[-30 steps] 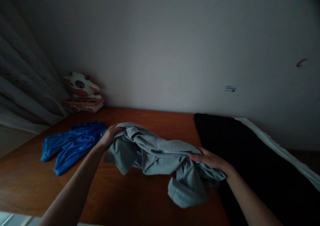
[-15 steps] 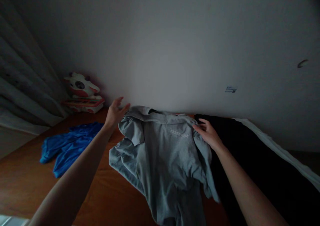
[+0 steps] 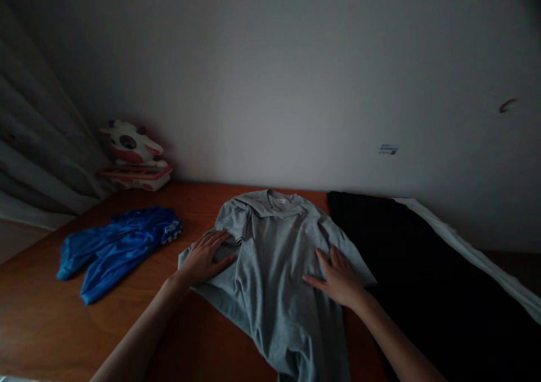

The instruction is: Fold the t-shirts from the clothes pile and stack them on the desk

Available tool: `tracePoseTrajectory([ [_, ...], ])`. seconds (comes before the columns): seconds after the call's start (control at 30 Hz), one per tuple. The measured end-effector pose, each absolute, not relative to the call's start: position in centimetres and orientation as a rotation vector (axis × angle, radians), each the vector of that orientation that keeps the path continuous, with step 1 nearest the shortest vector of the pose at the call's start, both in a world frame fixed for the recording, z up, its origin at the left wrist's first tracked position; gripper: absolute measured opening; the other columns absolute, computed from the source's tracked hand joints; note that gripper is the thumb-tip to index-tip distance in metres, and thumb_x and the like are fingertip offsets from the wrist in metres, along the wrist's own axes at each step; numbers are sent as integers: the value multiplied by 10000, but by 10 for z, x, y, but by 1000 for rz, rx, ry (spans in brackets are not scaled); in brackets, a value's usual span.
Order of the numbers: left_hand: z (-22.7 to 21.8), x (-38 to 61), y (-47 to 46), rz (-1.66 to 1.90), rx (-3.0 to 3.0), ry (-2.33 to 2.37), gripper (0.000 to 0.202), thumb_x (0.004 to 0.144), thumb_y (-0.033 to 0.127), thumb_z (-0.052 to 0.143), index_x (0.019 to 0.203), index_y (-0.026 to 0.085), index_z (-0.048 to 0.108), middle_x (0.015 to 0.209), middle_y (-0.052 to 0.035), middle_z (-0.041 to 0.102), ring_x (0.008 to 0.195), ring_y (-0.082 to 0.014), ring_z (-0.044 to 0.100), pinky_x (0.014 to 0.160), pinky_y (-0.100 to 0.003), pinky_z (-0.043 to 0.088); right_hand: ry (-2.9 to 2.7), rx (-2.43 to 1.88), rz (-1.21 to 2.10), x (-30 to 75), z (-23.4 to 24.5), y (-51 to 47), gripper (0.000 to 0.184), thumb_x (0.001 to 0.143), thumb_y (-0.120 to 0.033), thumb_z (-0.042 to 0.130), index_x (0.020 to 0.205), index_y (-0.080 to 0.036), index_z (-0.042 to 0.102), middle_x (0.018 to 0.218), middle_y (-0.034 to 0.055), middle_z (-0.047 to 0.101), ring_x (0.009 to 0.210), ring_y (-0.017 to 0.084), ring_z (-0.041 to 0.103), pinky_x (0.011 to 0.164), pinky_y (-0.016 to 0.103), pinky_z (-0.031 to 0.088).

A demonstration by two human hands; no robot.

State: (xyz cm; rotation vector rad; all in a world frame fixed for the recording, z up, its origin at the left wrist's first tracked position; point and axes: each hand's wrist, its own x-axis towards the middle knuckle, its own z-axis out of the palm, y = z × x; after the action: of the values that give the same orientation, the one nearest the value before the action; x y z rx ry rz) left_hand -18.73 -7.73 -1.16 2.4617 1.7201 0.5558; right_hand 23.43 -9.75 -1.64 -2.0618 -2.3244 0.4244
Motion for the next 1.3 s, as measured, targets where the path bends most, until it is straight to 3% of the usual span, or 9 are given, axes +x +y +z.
tracePoseTrajectory([
  [0.23,-12,-184,-75,527,2344,1929,691,903,658,533,1444,228,552,1524,-127,526,1414,-377,457,1164,-579,359,-2429,-1866,290,239,-21,-40,947,856,-806,471,1562,-181,381,1646,237,260,1522,403,225,1185,559,228],
  [0.4,-17,-178,-69,544,2256,2092,687,920,638,510,1438,188,538,1533,-161,506,1430,-396,427,1171,-589,323,-2230,-1964,-67,241,-6,0,612,954,-561,531,1435,-182,535,1574,222,402,1471,396,323,1166,620,203],
  [0.6,-12,-174,-60,880,2159,2124,541,902,593,545,1251,185,615,1394,-184,582,1287,-375,546,1078,-548,433,-2161,-1815,-165,224,14,-14,290,946,-255,483,1107,-230,723,1277,162,642,1177,341,575,1015,505,425],
  [0.77,7,-202,-88,704,2534,1552,264,921,464,539,878,228,649,910,-78,675,877,-238,640,868,-389,535,-2170,-1637,413,239,19,-79,431,1003,-532,382,858,-254,678,835,77,713,831,258,695,812,382,524],
  [0.87,10,-229,-110,534,2615,1449,351,871,486,616,1095,223,679,1145,-117,679,1051,-282,632,963,-429,507,-2192,-1598,574,255,13,-126,460,918,-655,514,1082,-259,681,1098,99,732,1037,287,692,929,415,526],
  [0.97,4,-250,-121,517,2607,1533,573,871,492,620,1398,272,563,1442,-125,557,1273,-343,547,1074,-513,438,-2211,-1621,486,264,-6,-159,798,729,-709,717,1374,-262,569,1433,148,583,1290,380,569,1062,530,469],
  [1.03,-2,-255,-122,518,2579,1592,535,906,478,586,1412,305,565,1475,-109,543,1300,-341,540,1089,-523,429,-2190,-1631,409,265,-19,-168,826,708,-682,748,1396,-265,559,1467,152,553,1322,401,541,1082,564,455],
  [1.2,-8,-246,-112,708,2426,1697,394,964,529,498,1131,259,731,1255,-112,705,1170,-299,647,1062,-445,473,-2107,-1593,411,274,-24,-155,348,889,-352,516,1196,-293,669,1207,95,705,1136,302,672,1003,470,534],
  [1.3,5,-242,-106,876,2195,1806,453,972,582,425,1067,224,686,1032,-100,762,941,-255,716,874,-343,551,-2055,-1593,401,290,-3,-136,402,807,-216,442,1124,-289,680,1161,75,718,1072,277,697,963,439,548],
])
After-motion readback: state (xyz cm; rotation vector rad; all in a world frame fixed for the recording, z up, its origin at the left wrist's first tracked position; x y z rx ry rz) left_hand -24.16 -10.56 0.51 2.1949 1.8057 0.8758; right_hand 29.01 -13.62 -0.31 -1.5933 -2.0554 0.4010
